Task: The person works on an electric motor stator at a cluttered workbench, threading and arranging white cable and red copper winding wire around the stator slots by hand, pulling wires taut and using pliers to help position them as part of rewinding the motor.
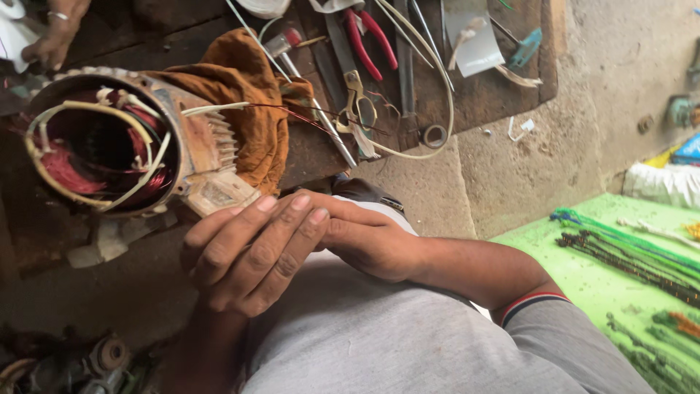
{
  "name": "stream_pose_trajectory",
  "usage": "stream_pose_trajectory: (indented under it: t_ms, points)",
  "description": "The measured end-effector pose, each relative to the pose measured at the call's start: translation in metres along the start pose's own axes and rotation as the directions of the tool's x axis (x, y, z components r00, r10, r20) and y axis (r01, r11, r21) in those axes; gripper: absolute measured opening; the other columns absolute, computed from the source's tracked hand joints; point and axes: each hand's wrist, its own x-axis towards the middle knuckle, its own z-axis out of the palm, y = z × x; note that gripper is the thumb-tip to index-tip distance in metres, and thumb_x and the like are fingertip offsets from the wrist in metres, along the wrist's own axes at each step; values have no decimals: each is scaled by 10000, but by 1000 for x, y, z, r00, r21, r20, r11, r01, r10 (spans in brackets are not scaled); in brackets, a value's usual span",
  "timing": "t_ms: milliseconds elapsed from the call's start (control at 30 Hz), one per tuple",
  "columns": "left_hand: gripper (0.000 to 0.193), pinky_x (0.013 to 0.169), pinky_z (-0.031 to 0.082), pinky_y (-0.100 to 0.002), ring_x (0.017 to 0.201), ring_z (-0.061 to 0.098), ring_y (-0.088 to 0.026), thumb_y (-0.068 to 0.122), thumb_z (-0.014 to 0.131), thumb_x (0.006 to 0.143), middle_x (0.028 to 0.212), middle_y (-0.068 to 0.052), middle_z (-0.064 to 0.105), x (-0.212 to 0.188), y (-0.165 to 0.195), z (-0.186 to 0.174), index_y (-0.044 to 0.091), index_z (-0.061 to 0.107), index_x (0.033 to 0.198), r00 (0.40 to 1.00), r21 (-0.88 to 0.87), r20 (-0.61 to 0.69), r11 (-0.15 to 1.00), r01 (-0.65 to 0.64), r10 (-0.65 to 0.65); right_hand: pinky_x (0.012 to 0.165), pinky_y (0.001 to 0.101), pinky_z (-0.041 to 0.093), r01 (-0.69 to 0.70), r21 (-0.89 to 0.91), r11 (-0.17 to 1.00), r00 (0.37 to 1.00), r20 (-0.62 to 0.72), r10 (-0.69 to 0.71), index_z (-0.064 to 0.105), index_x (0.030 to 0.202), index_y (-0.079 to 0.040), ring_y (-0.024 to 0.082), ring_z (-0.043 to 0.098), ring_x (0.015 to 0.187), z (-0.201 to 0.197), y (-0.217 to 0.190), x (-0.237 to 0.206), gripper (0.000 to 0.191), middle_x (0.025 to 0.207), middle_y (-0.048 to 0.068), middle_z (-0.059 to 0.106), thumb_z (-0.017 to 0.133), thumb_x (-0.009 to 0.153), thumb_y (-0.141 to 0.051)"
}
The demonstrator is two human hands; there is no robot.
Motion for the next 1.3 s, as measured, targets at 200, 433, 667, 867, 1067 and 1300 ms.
stream_pose_trajectory:
  t_ms: [200,433,667,867,1067,1300]
  points:
    - [188,866,477,-295,1071,615,-122,175,722,1023,1156,70,754,11,7,3,183,815,1186,998,68,1,996,59,-59,1241,428,374,-66,33,997,997,30,65,387,1569,6,231,508,1410,-14,-14,-1,493,1484,139,537,433,1155,-257]
    - [218,936,477,-339,1128,568,-226,284,759,1032,1229,51,740,-6,27,15,222,750,1241,962,110,63,960,259,-266,1213,380,392,-143,-164,976,989,-58,135,368,1551,-106,183,502,1397,-31,-34,13,502,1488,77,525,474,1089,-272]
    - [164,828,549,-431,939,680,-298,180,665,1010,1118,-98,619,-90,32,-5,116,595,1144,837,92,-59,831,548,-545,688,336,593,1,-995,-104,995,-9,97,702,1104,-151,165,737,816,-145,-96,-31,225,973,14,736,563,1016,-305]
    - [182,729,618,-240,852,639,-162,57,542,1229,1371,-150,492,-140,45,-2,-45,480,1367,657,-177,-233,695,697,-718,577,331,545,-566,-453,-689,738,-650,-179,758,1128,-242,186,647,711,-220,-78,-52,329,858,38,709,666,947,-501]
    - [106,553,456,-268,696,592,-196,72,622,986,1069,-156,575,-101,57,14,3,591,1061,700,-45,-184,717,695,-690,609,377,591,-686,-517,-512,671,-722,-171,754,1142,-266,207,681,704,-223,-51,-51,365,931,22,748,712,913,-547]
    - [155,797,599,-302,954,694,-216,64,726,1082,1163,-89,619,-59,59,20,96,614,1184,807,-236,-40,790,566,-589,792,392,560,-583,-695,-421,813,-495,-307,790,1016,-185,250,695,929,-204,-53,-58,216,982,51,731,761,904,-368]
